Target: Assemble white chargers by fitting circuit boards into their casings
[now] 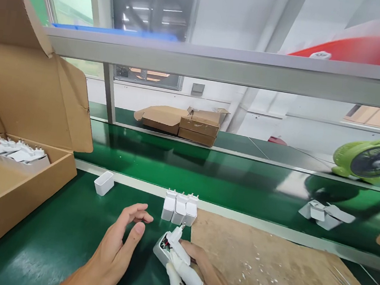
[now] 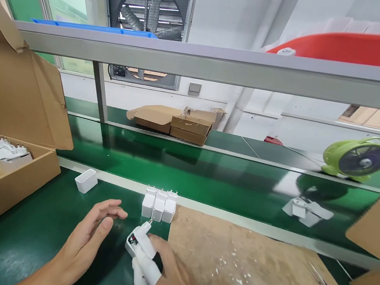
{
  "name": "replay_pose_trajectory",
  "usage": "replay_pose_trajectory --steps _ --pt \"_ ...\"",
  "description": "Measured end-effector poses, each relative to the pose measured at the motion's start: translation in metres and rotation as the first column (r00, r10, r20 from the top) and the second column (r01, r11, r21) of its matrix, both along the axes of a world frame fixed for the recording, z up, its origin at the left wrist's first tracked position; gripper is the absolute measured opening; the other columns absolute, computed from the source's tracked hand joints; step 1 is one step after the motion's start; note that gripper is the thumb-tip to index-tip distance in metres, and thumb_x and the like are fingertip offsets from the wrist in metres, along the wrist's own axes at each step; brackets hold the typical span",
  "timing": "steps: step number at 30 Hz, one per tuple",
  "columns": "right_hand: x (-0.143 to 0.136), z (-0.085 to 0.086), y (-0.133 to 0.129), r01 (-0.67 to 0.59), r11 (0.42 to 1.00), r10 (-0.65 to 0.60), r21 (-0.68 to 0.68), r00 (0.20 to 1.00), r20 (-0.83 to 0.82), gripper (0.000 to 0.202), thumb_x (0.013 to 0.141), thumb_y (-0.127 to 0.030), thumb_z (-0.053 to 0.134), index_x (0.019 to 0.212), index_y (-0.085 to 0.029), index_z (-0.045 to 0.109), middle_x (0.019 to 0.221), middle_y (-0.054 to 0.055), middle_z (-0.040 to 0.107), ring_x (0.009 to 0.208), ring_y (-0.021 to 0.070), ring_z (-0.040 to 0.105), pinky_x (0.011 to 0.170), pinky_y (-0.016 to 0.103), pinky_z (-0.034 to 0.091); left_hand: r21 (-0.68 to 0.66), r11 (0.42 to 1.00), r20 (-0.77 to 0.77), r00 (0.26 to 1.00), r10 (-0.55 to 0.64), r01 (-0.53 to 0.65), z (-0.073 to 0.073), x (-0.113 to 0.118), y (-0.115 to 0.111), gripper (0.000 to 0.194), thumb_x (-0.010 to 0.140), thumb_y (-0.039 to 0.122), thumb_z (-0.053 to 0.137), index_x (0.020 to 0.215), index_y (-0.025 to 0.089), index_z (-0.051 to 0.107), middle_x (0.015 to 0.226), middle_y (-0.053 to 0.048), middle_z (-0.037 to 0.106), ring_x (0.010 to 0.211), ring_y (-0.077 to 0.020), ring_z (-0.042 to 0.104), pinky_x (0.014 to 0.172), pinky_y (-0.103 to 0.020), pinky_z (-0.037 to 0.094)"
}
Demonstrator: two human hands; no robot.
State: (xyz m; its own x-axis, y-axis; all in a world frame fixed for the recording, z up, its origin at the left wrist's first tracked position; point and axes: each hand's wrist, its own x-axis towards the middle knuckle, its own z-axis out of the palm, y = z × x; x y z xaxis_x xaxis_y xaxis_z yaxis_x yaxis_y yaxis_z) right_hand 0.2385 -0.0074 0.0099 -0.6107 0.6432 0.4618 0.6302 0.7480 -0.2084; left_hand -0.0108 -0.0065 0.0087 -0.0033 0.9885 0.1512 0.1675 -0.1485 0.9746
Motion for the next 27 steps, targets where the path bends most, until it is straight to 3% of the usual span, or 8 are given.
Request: replay_pose_trajectory --steps 5,10,13,15,17,19,24,27 --pt "-0.002 -0.002 -0.001 -0.006 0.988 0.020 -0.153 0.996 0.088 0.050 0.089 -0.007 0.048 0.134 -0.024 0.060 0.141 0.008 0.067 0.103 0.0208 0.077 0.092 0.031 0.068 0.037 0.999 -0.045 0.999 -0.016 0.018 -0.012 0.000 -0.001 0.056 0.106 0.068 0.042 0.144 0.027 0.049 0.133 -0.009 0.068 0.130 -0.0249 0.060 0.119 -0.048 0.042" --pt "0.000 -0.003 -0.003 -0.030 0.993 0.030 -0.112 1.000 -0.001 0.047 0.097 -0.013 0.050 0.141 -0.025 0.057 0.141 0.010 0.068 0.102 0.0200 0.077 0.093 0.030 0.067 0.050 0.996 -0.188 0.980 -0.064 0.075 -0.027 -0.004 -0.001 0.051 0.109 0.061 0.041 0.148 0.028 0.049 0.137 -0.009 0.068 0.133 -0.0237 0.062 0.118 -0.045 0.049" --pt "0.000 0.005 -0.005 -0.022 0.996 0.019 -0.082 0.999 -0.033 0.050 0.099 -0.013 0.049 0.146 -0.027 0.053 0.145 0.009 0.066 0.112 0.0216 0.075 0.099 0.033 0.066 0.158 0.986 -0.214 0.977 -0.017 0.052 -0.024 -0.006 -0.001 0.040 0.112 0.048 0.043 0.148 0.034 0.051 0.135 -0.004 0.069 0.128 -0.0182 0.065 0.111 -0.035 0.055" --pt "-0.001 0.008 -0.005 -0.012 0.990 0.013 -0.138 1.000 0.011 0.056 0.091 -0.006 0.048 0.142 -0.027 0.056 0.144 0.009 0.066 0.112 0.0233 0.074 0.097 0.035 0.067 0.354 0.933 -0.247 0.969 0.024 0.067 -0.018 -0.005 0.000 0.036 0.113 0.038 0.045 0.147 0.038 0.054 0.136 -0.002 0.067 0.128 -0.0142 0.065 0.111 -0.027 0.054" --pt "-0.002 0.007 -0.004 -0.007 0.976 0.019 -0.217 0.998 0.053 0.060 0.083 -0.002 0.047 0.137 -0.025 0.061 0.141 0.009 0.067 0.107 0.0237 0.074 0.094 0.036 0.068 0.542 0.826 -0.327 0.944 0.034 0.158 -0.013 -0.003 0.001 0.039 0.112 0.032 0.046 0.149 0.038 0.056 0.142 -0.003 0.061 0.131 -0.0132 0.062 0.115 -0.023 0.051" --pt "-0.003 0.003 -0.003 -0.015 0.967 0.027 -0.253 0.999 0.044 0.058 0.082 -0.001 0.048 0.134 -0.023 0.064 0.140 0.010 0.066 0.110 0.0242 0.072 0.097 0.036 0.067 0.615 0.748 -0.407 0.913 0.028 0.251 -0.012 -0.001 0.000 0.042 0.112 0.031 0.046 0.153 0.036 0.055 0.147 -0.006 0.056 0.134 -0.0154 0.059 0.115 -0.024 0.051" --pt "-0.003 -0.010 -0.003 -0.014 0.968 0.016 -0.252 1.000 0.004 0.055 0.090 -0.005 0.049 0.140 -0.023 0.062 0.148 0.012 0.062 0.115 0.0241 0.072 0.102 0.037 0.065 0.457 0.844 -0.444 0.894 -0.056 0.280 -0.026 -0.004 -0.004 0.048 0.111 0.032 0.049 0.157 0.041 0.048 0.156 -0.009 0.048 0.141 -0.0232 0.058 0.119 -0.036 0.054" --pt "-0.002 -0.020 -0.003 0.024 0.983 -0.031 -0.183 0.999 -0.035 0.050 0.097 -0.012 0.051 0.146 -0.021 0.058 0.154 0.014 0.060 0.124 0.0269 0.070 0.109 0.040 0.063 0.362 0.884 -0.431 0.894 -0.124 0.297 -0.035 -0.006 -0.004 0.069 0.105 0.037 0.064 0.164 0.044 0.031 0.160 -0.010 0.046 0.142 -0.0272 0.059 0.119 -0.043 0.056"
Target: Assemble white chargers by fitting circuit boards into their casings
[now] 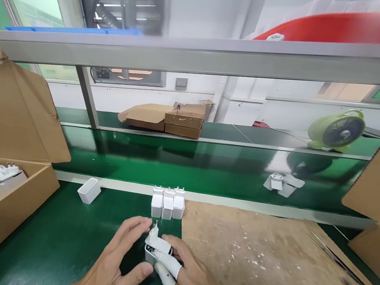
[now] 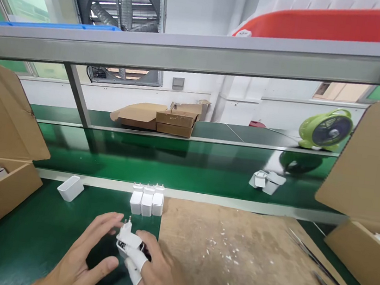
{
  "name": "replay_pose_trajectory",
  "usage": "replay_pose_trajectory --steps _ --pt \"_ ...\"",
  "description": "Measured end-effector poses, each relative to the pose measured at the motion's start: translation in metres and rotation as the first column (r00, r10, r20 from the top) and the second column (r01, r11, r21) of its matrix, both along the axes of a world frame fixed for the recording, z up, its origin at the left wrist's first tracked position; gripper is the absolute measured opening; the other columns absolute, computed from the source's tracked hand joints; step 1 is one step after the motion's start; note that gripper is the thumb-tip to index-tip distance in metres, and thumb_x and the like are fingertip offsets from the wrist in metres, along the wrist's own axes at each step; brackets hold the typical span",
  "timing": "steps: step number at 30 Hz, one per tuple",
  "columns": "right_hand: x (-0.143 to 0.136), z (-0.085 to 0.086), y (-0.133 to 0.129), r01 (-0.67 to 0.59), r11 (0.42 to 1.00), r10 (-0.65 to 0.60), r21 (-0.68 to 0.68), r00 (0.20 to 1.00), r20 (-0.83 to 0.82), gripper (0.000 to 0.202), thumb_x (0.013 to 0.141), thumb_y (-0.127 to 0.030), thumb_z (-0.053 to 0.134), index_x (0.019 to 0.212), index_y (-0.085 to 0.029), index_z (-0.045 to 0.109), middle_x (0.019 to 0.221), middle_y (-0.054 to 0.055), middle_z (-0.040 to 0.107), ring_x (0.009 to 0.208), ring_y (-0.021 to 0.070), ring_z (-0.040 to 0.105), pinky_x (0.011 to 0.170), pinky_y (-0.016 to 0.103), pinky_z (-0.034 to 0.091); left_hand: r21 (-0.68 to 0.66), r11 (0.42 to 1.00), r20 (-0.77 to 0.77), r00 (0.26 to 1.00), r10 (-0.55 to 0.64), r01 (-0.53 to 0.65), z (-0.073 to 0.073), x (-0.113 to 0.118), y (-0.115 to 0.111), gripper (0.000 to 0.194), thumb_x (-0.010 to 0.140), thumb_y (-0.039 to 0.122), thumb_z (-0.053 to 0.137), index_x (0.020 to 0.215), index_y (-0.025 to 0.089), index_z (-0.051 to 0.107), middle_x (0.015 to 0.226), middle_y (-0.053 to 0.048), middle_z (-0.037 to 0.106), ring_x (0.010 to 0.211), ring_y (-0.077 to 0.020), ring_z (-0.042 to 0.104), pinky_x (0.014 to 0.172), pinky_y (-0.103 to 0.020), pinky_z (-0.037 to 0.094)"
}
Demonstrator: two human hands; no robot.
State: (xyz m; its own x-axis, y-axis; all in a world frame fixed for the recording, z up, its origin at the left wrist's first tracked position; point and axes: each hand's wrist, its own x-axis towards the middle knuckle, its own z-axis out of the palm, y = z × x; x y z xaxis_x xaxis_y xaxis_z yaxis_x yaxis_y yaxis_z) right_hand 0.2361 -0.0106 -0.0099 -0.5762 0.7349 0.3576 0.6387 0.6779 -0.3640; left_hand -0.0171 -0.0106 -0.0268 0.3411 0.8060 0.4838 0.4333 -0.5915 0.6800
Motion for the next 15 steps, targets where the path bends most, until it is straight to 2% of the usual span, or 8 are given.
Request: replay_pose_trajectory --steps 3,5,8,11,15 --pt "-0.001 -0.004 0.000 0.083 0.995 -0.078 0.050 0.993 -0.093 0.045 0.104 -0.025 0.055 0.149 -0.022 0.056 0.154 0.013 0.061 0.130 0.0263 0.069 0.111 0.039 0.062 -0.137 0.991 0.052 0.999 0.008 -0.001 -0.007 0.002 0.002 0.097 0.095 0.040 0.078 0.168 0.045 0.013 0.156 -0.012 0.050 0.137 -0.0292 0.062 0.115 -0.048 0.059" --pt "-0.002 0.000 -0.001 0.067 0.997 -0.063 0.027 0.989 -0.137 0.039 0.105 -0.027 0.056 0.144 -0.025 0.061 0.144 0.011 0.067 0.121 0.0224 0.073 0.105 0.033 0.064 -0.200 0.980 0.062 0.998 -0.001 0.013 -0.010 0.006 0.003 0.107 0.090 0.036 0.084 0.168 0.044 0.012 0.151 -0.012 0.054 0.135 -0.0302 0.063 0.117 -0.052 0.058" --pt "-0.004 0.013 -0.003 0.015 0.998 -0.024 -0.060 0.989 -0.146 0.033 0.103 -0.022 0.055 0.132 -0.024 0.069 0.130 0.009 0.073 0.108 0.0198 0.075 0.098 0.030 0.065 -0.274 0.961 0.080 0.997 -0.006 0.028 -0.013 0.012 0.003 0.114 0.081 0.023 0.090 0.168 0.041 0.019 0.151 -0.011 0.056 0.137 -0.0321 0.061 0.121 -0.052 0.055" --pt "-0.005 0.025 -0.005 0.046 0.982 -0.076 -0.182 0.984 -0.164 0.031 0.102 -0.024 0.055 0.130 -0.024 0.069 0.128 0.008 0.073 0.109 0.0208 0.074 0.098 0.032 0.064 -0.326 0.945 0.111 0.994 0.008 0.029 -0.013 0.017 0.003 0.119 0.074 0.011 0.087 0.169 0.037 0.021 0.157 -0.012 0.052 0.145 -0.0347 0.055 0.121 -0.051 0.054" --pt "-0.007 0.033 -0.008 0.058 0.964 -0.102 -0.258 0.981 -0.162 0.034 0.101 -0.024 0.054 0.133 -0.027 0.067 0.129 0.007 0.073 0.112 0.0207 0.072 0.101 0.033 0.061 -0.374 0.927 0.092 0.996 0.018 0.018 -0.013 0.019 0.003 0.119 0.076 0.011 0.082 0.170 0.034 0.014 0.165 -0.014 0.041 0.153 -0.0355 0.046 0.125 -0.051 0.051"
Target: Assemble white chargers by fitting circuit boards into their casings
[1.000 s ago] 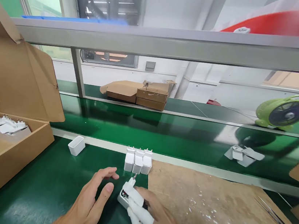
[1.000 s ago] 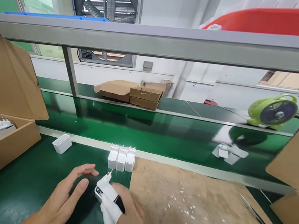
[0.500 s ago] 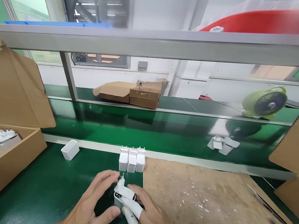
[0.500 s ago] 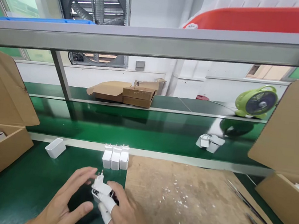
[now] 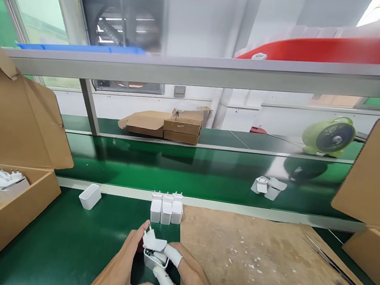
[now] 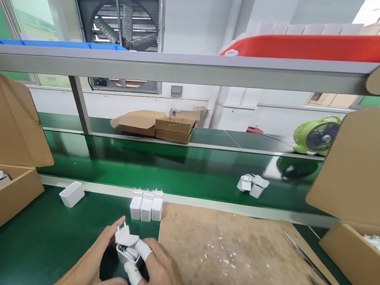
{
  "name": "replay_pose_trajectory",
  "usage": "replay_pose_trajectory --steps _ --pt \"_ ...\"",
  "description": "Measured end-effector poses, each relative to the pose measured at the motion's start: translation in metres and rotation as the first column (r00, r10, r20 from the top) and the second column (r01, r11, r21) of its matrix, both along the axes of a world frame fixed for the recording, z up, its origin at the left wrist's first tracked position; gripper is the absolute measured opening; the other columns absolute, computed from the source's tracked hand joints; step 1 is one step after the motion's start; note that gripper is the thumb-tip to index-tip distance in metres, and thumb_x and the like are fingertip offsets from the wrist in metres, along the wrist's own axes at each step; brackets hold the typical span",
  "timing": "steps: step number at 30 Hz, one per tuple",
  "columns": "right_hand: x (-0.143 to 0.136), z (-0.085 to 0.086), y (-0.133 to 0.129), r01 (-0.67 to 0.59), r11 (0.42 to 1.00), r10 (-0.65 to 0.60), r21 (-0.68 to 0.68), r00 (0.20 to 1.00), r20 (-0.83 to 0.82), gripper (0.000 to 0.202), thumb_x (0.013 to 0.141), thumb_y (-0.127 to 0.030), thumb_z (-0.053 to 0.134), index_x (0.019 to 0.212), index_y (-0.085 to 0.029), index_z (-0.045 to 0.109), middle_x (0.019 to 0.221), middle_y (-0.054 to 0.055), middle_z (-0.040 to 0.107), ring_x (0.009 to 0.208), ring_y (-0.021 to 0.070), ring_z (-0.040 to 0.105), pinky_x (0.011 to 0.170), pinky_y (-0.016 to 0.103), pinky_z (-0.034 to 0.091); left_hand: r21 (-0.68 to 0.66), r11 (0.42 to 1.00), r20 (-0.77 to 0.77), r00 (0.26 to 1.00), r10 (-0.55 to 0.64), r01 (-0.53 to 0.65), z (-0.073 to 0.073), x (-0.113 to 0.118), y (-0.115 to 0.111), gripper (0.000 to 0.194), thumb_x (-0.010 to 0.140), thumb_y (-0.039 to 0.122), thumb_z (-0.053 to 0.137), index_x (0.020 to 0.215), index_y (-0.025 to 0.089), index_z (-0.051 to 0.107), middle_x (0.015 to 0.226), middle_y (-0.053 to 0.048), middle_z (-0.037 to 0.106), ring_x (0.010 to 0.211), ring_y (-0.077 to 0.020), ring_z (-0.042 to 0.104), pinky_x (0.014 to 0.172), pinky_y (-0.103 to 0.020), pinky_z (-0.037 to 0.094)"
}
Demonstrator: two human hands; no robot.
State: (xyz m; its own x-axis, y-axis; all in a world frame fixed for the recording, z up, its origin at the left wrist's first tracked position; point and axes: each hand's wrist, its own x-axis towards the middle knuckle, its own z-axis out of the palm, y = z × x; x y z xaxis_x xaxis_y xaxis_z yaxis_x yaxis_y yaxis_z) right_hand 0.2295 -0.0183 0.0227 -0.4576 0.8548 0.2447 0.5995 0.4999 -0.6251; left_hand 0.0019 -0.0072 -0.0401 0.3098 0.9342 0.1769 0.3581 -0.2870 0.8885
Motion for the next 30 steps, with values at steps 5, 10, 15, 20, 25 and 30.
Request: replay_pose_trajectory --steps 5,10,15,20,25,30 --pt "-0.005 -0.019 0.009 -0.045 0.997 0.029 -0.067 0.977 -0.213 0.031 0.104 -0.035 0.053 0.125 -0.026 0.073 0.131 0.011 0.069 0.113 0.0239 0.070 0.104 0.042 0.059 0.072 0.997 -0.035 0.999 -0.020 0.022 -0.003 0.002 0.000 0.119 0.079 0.012 0.082 0.169 0.040 0.009 0.154 -0.011 0.048 0.143 -0.0310 0.055 0.124 -0.053 0.051" --pt "-0.015 -0.036 0.020 -0.228 0.802 -0.261 -0.552 0.697 -0.668 0.066 0.083 -0.075 0.075 0.118 -0.019 0.072 0.104 0.011 0.076 0.095 0.0287 0.074 0.092 0.048 0.062 0.401 0.913 0.034 0.997 0.073 -0.080 -0.012 0.007 -0.004 0.105 0.087 0.027 0.084 0.167 0.042 0.018 0.148 -0.011 0.055 0.132 -0.0302 0.065 0.113 -0.050 0.061" --pt "-0.021 -0.034 0.015 -0.368 0.653 -0.372 -0.662 0.606 -0.703 0.075 0.067 -0.084 0.083 0.097 -0.016 0.072 0.081 0.007 0.075 0.069 0.0199 0.069 0.073 0.037 0.057 0.559 0.818 0.068 0.991 0.119 -0.137 -0.007 0.007 -0.009 0.086 0.096 0.049 0.076 0.165 0.034 0.027 0.139 -0.012 0.069 0.120 -0.0264 0.074 0.106 -0.041 0.066" --pt "-0.023 -0.036 0.013 -0.416 0.629 -0.365 -0.657 0.588 -0.721 0.069 0.070 -0.079 0.084 0.095 -0.016 0.072 0.081 0.006 0.075 0.067 0.0169 0.067 0.069 0.033 0.056 0.608 0.778 0.059 0.987 0.152 -0.156 0.006 0.007 -0.010 0.080 0.098 0.057 0.070 0.163 0.033 0.031 0.132 -0.010 0.074 0.111 -0.0214 0.078 0.099 -0.033 0.067" --pt "-0.022 -0.039 0.015 -0.428 0.614 -0.378 -0.663 0.577 -0.724 0.069 0.072 -0.079 0.083 0.097 -0.016 0.072 0.084 0.007 0.077 0.073 0.0201 0.072 0.069 0.033 0.058 0.622 0.768 0.064 0.987 0.145 -0.153 0.009 0.009 -0.010 0.081 0.098 0.057 0.071 0.164 0.034 0.029 0.128 -0.010 0.075 0.106 -0.0223 0.079 0.096 -0.034 0.069" --pt "-0.010 -0.032 0.015 -0.174 0.821 -0.271 -0.544 0.719 -0.639 0.062 0.091 -0.069 0.071 0.126 -0.018 0.070 0.114 0.014 0.078 0.100 0.0279 0.076 0.091 0.043 0.065 0.605 0.790 -0.045 0.987 0.155 -0.097 0.011 0.004 -0.009 0.094 0.094 0.060 0.075 0.166 0.034 0.021 0.135 -0.014 0.070 0.121 -0.0283 0.074 0.104 -0.043 0.066"
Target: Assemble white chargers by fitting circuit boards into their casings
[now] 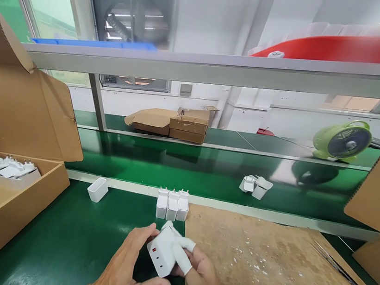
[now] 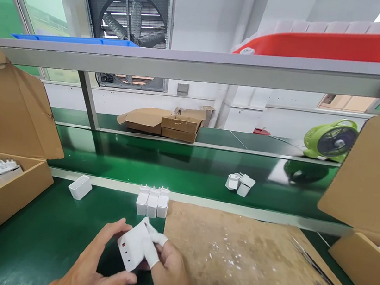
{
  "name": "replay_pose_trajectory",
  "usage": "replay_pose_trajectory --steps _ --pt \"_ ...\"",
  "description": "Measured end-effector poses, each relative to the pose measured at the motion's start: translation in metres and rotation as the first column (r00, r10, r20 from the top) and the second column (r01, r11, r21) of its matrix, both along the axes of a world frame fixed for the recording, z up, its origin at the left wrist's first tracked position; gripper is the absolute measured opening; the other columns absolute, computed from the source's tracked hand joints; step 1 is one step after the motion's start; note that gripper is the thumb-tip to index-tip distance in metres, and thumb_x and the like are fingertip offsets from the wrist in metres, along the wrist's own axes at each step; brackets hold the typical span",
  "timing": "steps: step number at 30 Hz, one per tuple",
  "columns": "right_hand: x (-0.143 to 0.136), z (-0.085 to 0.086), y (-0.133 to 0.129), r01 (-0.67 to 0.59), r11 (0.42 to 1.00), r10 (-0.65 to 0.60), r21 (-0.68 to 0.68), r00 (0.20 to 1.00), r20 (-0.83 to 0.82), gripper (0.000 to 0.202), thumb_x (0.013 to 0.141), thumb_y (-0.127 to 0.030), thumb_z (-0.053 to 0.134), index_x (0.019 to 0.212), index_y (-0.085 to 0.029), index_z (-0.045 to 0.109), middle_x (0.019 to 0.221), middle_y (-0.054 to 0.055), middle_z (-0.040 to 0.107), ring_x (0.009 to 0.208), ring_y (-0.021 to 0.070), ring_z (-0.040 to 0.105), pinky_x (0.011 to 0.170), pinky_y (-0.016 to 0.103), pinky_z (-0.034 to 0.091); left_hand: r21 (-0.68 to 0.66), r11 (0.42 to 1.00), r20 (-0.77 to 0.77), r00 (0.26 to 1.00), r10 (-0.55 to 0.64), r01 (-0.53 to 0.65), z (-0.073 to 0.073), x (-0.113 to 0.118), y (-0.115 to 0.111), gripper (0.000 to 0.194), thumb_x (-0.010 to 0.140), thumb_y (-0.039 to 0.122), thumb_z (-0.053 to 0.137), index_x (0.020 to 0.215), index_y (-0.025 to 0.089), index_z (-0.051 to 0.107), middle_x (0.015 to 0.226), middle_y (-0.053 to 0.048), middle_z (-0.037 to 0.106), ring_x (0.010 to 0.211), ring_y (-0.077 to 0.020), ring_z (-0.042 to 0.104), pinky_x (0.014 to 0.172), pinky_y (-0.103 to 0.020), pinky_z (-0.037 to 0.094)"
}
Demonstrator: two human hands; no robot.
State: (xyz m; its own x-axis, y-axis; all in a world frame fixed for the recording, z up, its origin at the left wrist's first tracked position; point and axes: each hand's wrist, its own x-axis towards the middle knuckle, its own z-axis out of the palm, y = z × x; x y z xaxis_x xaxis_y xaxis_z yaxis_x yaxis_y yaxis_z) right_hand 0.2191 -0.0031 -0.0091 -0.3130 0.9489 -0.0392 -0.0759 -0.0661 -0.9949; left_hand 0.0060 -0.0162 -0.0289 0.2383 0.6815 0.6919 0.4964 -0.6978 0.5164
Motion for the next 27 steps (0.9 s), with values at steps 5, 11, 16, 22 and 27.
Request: replay_pose_trajectory --steps 5,11,16,22,27 --pt "0.019 0.001 -0.005 -0.247 0.727 -0.246 0.641 0.778 0.578 0.043 0.103 -0.023 0.048 0.143 -0.029 0.065 0.140 0.014 0.068 0.123 0.0266 0.071 0.106 0.043 0.062 0.042 0.998 -0.218 0.975 -0.030 0.040 0.011 -0.003 0.002 0.092 0.091 0.072 0.069 0.166 0.031 0.032 0.155 -0.023 0.054 0.140 -0.0393 0.062 0.109 -0.055 0.063" --pt "0.027 -0.008 -0.008 -0.444 0.656 -0.329 0.610 0.559 0.761 0.070 0.088 -0.011 0.058 0.157 -0.021 0.051 0.167 0.019 0.043 0.121 0.0306 0.070 0.108 0.043 0.063 0.154 0.985 -0.236 0.971 -0.035 0.072 0.009 0.002 0.004 0.056 0.106 0.055 0.054 0.153 0.025 0.052 0.145 -0.019 0.059 0.131 -0.0307 0.066 0.102 -0.046 0.066" --pt "0.027 0.010 -0.010 -0.492 0.612 -0.288 0.620 0.591 0.754 0.063 0.089 -0.005 0.053 0.148 -0.026 0.059 0.145 0.012 0.064 0.113 0.0251 0.072 0.099 0.035 0.065 0.109 0.991 -0.210 0.976 -0.048 0.072 0.002 0.000 0.006 0.057 0.108 0.055 0.050 0.157 0.026 0.047 0.154 -0.017 0.054 0.136 -0.0284 0.063 0.106 -0.042 0.065" --pt "0.024 0.021 -0.011 -0.348 0.580 -0.377 0.736 0.686 0.622 0.057 0.096 -0.012 0.055 0.149 -0.033 0.057 0.132 0.009 0.070 0.105 0.0230 0.073 0.096 0.033 0.065 -0.132 0.991 -0.041 0.999 -0.004 -0.002 0.003 -0.021 0.002 0.071 0.106 0.045 0.059 0.167 0.030 0.026 0.165 -0.015 0.045 0.152 -0.0285 0.049 0.124 -0.047 0.053" --pt "0.020 0.017 -0.009 -0.406 0.583 -0.366 0.704 0.643 0.673 0.053 0.095 -0.010 0.052 0.143 -0.029 0.062 0.122 0.010 0.071 0.100 0.0221 0.073 0.087 0.031 0.066 -0.165 0.986 -0.029 1.000 0.006 -0.010 -0.001 -0.023 0.003 0.068 0.105 0.042 0.059 0.165 0.036 0.028 0.163 -0.012 0.047 0.149 -0.0297 0.053 0.122 -0.051 0.055"
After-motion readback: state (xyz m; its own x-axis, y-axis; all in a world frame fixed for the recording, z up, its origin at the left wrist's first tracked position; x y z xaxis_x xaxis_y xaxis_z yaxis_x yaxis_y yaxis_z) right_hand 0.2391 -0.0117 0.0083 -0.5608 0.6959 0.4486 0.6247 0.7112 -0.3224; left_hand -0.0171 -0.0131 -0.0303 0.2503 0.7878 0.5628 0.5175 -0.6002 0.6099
